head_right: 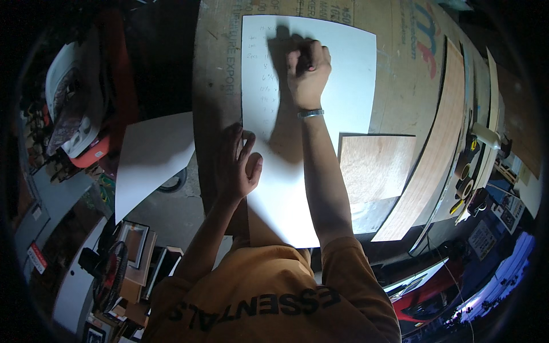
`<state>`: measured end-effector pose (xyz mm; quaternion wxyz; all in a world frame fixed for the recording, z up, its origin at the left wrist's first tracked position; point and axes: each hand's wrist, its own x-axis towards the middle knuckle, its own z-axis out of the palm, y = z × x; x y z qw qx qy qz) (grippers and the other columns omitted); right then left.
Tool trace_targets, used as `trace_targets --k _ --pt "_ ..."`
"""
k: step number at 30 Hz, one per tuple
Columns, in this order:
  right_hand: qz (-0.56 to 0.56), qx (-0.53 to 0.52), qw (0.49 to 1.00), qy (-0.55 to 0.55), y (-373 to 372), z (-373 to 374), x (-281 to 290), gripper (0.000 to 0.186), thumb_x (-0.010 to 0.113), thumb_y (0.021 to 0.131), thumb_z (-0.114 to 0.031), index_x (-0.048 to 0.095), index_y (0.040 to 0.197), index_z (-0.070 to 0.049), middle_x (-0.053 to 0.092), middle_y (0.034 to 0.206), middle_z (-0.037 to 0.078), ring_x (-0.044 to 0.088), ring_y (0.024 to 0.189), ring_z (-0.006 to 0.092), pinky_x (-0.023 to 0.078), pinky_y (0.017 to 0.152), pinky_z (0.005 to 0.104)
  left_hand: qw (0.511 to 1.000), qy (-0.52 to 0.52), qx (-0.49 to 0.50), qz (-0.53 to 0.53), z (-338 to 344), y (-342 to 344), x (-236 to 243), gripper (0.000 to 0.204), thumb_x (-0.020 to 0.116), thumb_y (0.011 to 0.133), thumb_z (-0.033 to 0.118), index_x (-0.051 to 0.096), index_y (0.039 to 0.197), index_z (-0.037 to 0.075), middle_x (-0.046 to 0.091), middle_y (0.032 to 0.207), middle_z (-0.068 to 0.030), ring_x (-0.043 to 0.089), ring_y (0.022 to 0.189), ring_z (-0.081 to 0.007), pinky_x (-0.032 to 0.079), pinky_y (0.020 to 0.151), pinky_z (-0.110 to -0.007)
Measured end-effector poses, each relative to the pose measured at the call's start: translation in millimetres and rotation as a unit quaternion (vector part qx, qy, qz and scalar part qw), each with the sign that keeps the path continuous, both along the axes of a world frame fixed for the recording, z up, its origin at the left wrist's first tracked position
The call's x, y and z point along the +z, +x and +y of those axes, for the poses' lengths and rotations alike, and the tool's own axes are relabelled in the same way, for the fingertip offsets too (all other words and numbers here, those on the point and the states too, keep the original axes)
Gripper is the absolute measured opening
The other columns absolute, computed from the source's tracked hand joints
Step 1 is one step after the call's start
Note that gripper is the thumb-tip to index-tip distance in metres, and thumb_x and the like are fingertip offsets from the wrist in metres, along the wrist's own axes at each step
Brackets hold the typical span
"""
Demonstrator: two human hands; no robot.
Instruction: The person measures and marks a wooden board with a tape measure and pencil, then uses a utility knife to cut along the marked line. They repeat this process on multiple boards, separating the cut pieces and placing them aside.
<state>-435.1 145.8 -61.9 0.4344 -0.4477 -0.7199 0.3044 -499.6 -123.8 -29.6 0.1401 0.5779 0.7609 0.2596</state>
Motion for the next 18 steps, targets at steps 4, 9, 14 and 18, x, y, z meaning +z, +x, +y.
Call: trace_targets --k 4,9,14,18 --pt "0.155 -0.014 0.986 -0.067 2 0 4 0.009 0.062 0.096 -0.008 0.064 0.099 0.000 0.067 0.089 0.009 0.059 0.073 0.0186 0.050 0.068 0.0297 1.000 0.010 -0.001 -0.004 0 0 -1 0.071 0.075 0.084 0.024 0.048 0.148 0.012 0.040 0.155 -0.0223 0.040 0.144 -0.0396 0.034 0.118 -0.052" --pt "0.447 -0.090 0.876 -0.161 71 23 30 0.020 0.063 0.103 -0.019 0.068 0.107 0.000 0.070 0.090 0.009 0.065 0.081 0.0134 0.053 0.071 0.0274 1.000 0.001 0.001 0.004 -1 2 -1 0.068 0.072 0.087 0.024 0.047 0.149 0.011 0.041 0.154 -0.0246 0.042 0.142 -0.0413 0.035 0.117 -0.053" --pt "-0.178 -0.149 0.967 -0.105 199 48 45 0.039 0.065 0.101 -0.036 0.070 0.082 -0.002 0.070 0.072 0.009 0.065 0.064 0.0153 0.049 0.060 0.0302 1.000 -0.001 0.005 0.026 -2 5 -3 0.065 0.070 0.089 0.025 0.046 0.149 0.012 0.042 0.153 -0.0236 0.046 0.139 -0.0409 0.042 0.112 -0.052" --pt "-0.324 -0.091 0.935 -0.114 246 69 34 0.049 0.065 0.098 -0.049 0.069 0.086 -0.002 0.069 0.069 0.011 0.068 0.066 0.0237 0.050 0.063 0.0348 0.999 0.032 0.002 0.038 0 5 -2 0.062 0.069 0.090 0.025 0.049 0.146 0.010 0.043 0.152 -0.0236 0.046 0.138 -0.0412 0.042 0.113 -0.052"
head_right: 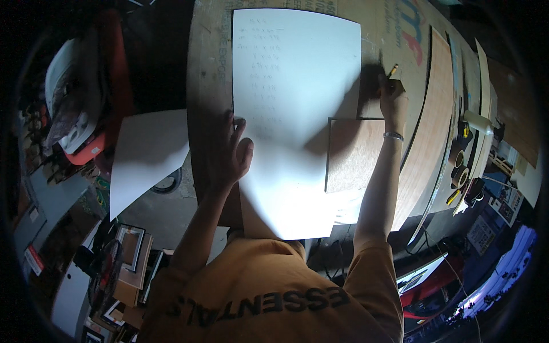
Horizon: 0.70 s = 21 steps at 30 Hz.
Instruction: The person measures and marks a wooden board with a tape measure and pencil, then uses a utility knife to cut along the marked line. They repeat this process on multiple boards, separating the cut pieces and placing them aside.
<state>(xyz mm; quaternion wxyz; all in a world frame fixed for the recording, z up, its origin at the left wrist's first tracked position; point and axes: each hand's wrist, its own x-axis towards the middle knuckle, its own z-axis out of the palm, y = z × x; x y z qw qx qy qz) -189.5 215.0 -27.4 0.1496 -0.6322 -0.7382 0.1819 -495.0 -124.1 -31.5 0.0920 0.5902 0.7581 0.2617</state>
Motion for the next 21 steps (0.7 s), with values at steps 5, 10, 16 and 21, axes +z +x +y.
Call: trace_targets --k 5,10,16,21 --pt "-0.051 -0.114 0.991 0.044 70 -72 14 0.055 0.071 0.092 -0.048 0.064 0.117 0.001 0.071 0.101 0.018 0.071 0.088 0.0316 0.056 0.077 0.0423 1.000 0.022 0.002 0.005 5 -2 5 0.054 0.064 0.093 0.027 0.053 0.142 0.008 0.047 0.148 -0.0238 0.047 0.136 -0.0409 0.039 0.113 -0.053" --pt "-0.195 -0.037 0.978 -0.060 106 -163 4 0.100 0.087 0.073 -0.052 0.041 0.144 0.001 0.047 0.143 0.025 0.042 0.135 0.0419 0.039 0.110 0.0513 0.999 0.018 0.006 0.038 5 -3 12 0.049 0.056 0.096 0.036 0.061 0.135 0.007 0.052 0.145 -0.0217 0.047 0.135 -0.0402 0.035 0.114 -0.056" --pt "-0.163 -0.040 0.985 -0.047 110 -153 -7 0.126 0.088 0.063 -0.064 0.026 0.150 0.003 0.043 0.142 0.030 0.035 0.137 0.0475 0.032 0.113 0.0573 0.997 0.000 0.007 0.072 2 3 14 0.049 0.059 0.094 0.037 0.063 0.134 0.009 0.054 0.145 -0.0178 0.046 0.138 -0.0377 0.032 0.115 -0.054" --pt "-0.156 -0.085 0.984 -0.023 140 -150 -27 0.111 0.089 0.067 -0.044 0.029 0.148 0.002 0.054 0.130 0.030 0.050 0.123 0.0459 0.042 0.105 0.0525 0.996 0.020 0.023 0.086 1 9 14 0.049 0.063 0.092 0.034 0.062 0.136 0.011 0.054 0.147 -0.0136 0.046 0.139 -0.0342 0.032 0.115 -0.051"
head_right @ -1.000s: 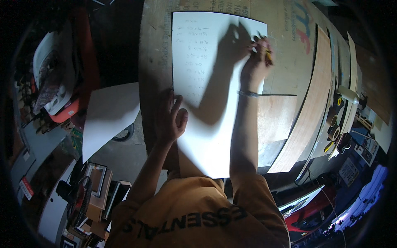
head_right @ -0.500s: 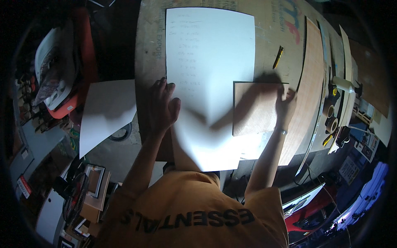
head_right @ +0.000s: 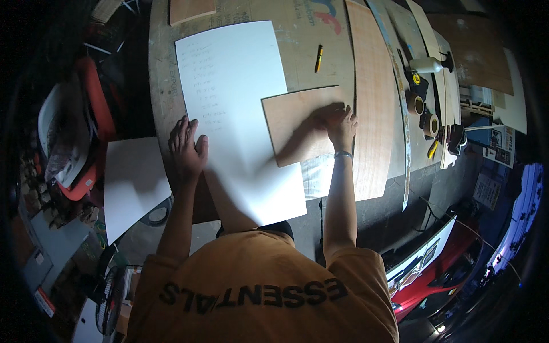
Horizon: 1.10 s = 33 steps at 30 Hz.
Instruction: The person measures and marks a wooden board with a tape measure and pencil, then uses a utility knife to cut along the marked line. They repeat this process on multiple boards, separating the cut pieces and placing them aside.
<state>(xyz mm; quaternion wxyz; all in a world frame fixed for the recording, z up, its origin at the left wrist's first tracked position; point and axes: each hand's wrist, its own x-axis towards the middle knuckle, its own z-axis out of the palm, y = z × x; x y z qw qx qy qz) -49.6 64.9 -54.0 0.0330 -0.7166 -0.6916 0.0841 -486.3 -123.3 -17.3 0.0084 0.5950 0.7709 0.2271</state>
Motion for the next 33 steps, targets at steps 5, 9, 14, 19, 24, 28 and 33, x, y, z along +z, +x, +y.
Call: trace_targets --k 5,9,14,19,24,28,33 --pt "0.277 -0.061 0.958 -0.033 38 2 -11 0.045 0.074 0.090 -0.033 0.061 0.117 0.000 0.063 0.103 0.011 0.056 0.098 0.0223 0.049 0.085 0.0340 0.999 -0.035 -0.006 0.018 -3 -3 5 0.050 0.063 0.093 0.034 0.060 0.138 0.011 0.054 0.148 -0.0141 0.045 0.140 -0.0342 0.031 0.116 -0.051" --pt "0.461 -0.071 0.883 -0.063 60 -61 37 0.031 0.054 0.107 -0.035 0.060 0.091 -0.009 0.051 0.077 -0.006 0.045 0.072 0.0048 0.039 0.060 0.0249 1.000 -0.006 0.005 0.007 -5 -1 4 0.050 0.063 0.094 0.035 0.060 0.138 0.011 0.052 0.149 -0.0137 0.044 0.141 -0.0331 0.031 0.117 -0.049" --pt "0.522 -0.341 0.780 -0.060 87 -142 71 0.035 0.053 0.106 -0.041 0.066 0.101 -0.009 0.063 0.087 -0.001 0.059 0.075 0.0116 0.050 0.066 0.0281 0.999 0.028 0.020 -0.025 -6 -3 -7 0.048 0.065 0.093 0.030 0.061 0.136 0.011 0.056 0.145 -0.0133 0.047 0.138 -0.0320 0.033 0.116 -0.048" --pt "0.545 -0.435 0.717 -0.012 105 -192 70 0.056 0.051 0.106 -0.044 0.058 0.133 0.004 0.063 0.126 0.014 0.060 0.113 0.0240 0.050 0.097 0.0366 0.992 0.088 0.027 -0.081 -8 -5 -9 0.042 0.066 0.094 0.023 0.062 0.133 0.008 0.064 0.135 -0.0140 0.057 0.129 -0.0334 0.041 0.111 -0.046" --pt "0.497 -0.407 0.766 0.004 104 -198 77 0.054 0.049 0.108 -0.040 0.058 0.133 0.006 0.065 0.122 0.012 0.061 0.107 0.0204 0.050 0.093 0.0337 0.976 0.115 0.057 -0.177 -10 1 -10 0.027 0.060 0.099 0.015 0.066 0.123 0.004 0.068 0.121 -0.0187 0.066 0.109 -0.0371 0.053 0.095 -0.042" --pt "0.453 -0.399 0.797 0.017 108 -194 81 0.054 0.049 0.108 -0.040 0.059 0.132 0.007 0.065 0.122 0.011 0.061 0.106 0.0191 0.049 0.093 0.0324 0.982 0.117 0.062 -0.136 -16 -4 -13 0.024 0.055 0.098 0.006 0.067 0.118 0.005 0.069 0.111 -0.0170 0.066 0.102 -0.0371 0.052 0.090 -0.044" --pt "0.425 -0.378 0.820 0.067 135 -189 82 0.056 0.049 0.107 -0.043 0.063 0.122 0.009 0.066 0.108 0.009 0.060 0.097 0.0155 0.049 0.084 0.0305 0.965 0.118 0.151 -0.176 -25 -1 -21 0.024 0.053 0.098 0.003 0.066 0.117 0.006 0.068 0.099 -0.0185 0.067 0.090 -0.0382 0.053 0.078 -0.044"
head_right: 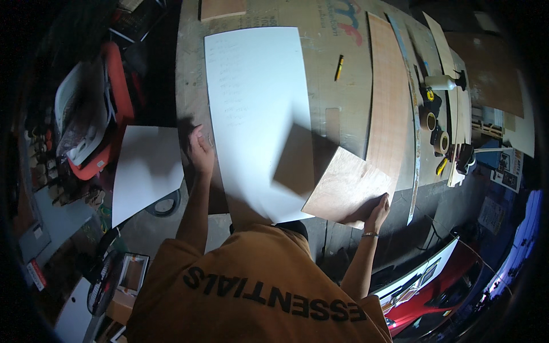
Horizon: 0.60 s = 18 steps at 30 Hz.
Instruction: The person measures and marks a wooden board with a tape measure and pencil, then uses a utility knife to cut along the marked line. They repeat this process on multiple boards, separating the cut pieces and placing them aside.
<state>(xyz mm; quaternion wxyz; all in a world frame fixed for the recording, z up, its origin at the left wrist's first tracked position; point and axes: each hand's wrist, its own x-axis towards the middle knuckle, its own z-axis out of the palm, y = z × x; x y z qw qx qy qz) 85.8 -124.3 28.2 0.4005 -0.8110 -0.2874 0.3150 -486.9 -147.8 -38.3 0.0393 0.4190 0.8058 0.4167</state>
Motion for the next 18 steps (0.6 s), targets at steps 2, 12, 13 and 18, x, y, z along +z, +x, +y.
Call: trace_targets --k 2,12,13,18 --pt "-0.039 0.019 0.999 0.010 14 3 4 0.055 0.049 0.107 -0.045 0.065 0.109 0.008 0.064 0.094 0.005 0.056 0.086 0.0131 0.046 0.075 0.0304 0.999 0.038 0.012 0.025 0 2 -4 0.022 0.054 0.099 0.006 0.066 0.117 0.007 0.069 0.097 -0.0183 0.068 0.085 -0.0381 0.054 0.074 -0.043" --pt "-0.140 0.134 0.981 -0.008 90 83 8 0.050 0.047 0.109 -0.037 0.067 0.111 0.009 0.070 0.098 0.008 0.060 0.092 0.0131 0.049 0.083 0.0303 0.997 0.007 -0.031 -0.068 -20 51 33 0.023 0.058 0.104 0.021 0.072 0.106 0.002 0.072 0.080 -0.0122 0.070 0.068 -0.0210 0.054 0.064 -0.032" --pt "-0.130 0.149 0.980 -0.019 99 94 2 0.053 0.047 0.109 -0.036 0.063 0.126 0.011 0.071 0.114 0.015 0.062 0.105 0.0172 0.048 0.095 0.0323 0.995 -0.011 -0.045 -0.090 -23 65 41 0.023 0.059 0.103 0.021 0.072 0.104 0.002 0.071 0.080 -0.0114 0.069 0.070 -0.0219 0.054 0.067 -0.033" --pt "-0.096 0.158 0.983 0.006 128 146 -41 0.058 0.046 0.109 -0.042 0.065 0.118 0.012 0.071 0.093 0.012 0.062 0.089 0.0161 0.050 0.081 0.0342 0.986 -0.042 -0.161 -0.032 -11 148 60 0.022 0.060 0.101 0.020 0.071 0.100 0.001 0.067 0.087 -0.0119 0.064 0.083 -0.0271 0.050 0.082 -0.038"
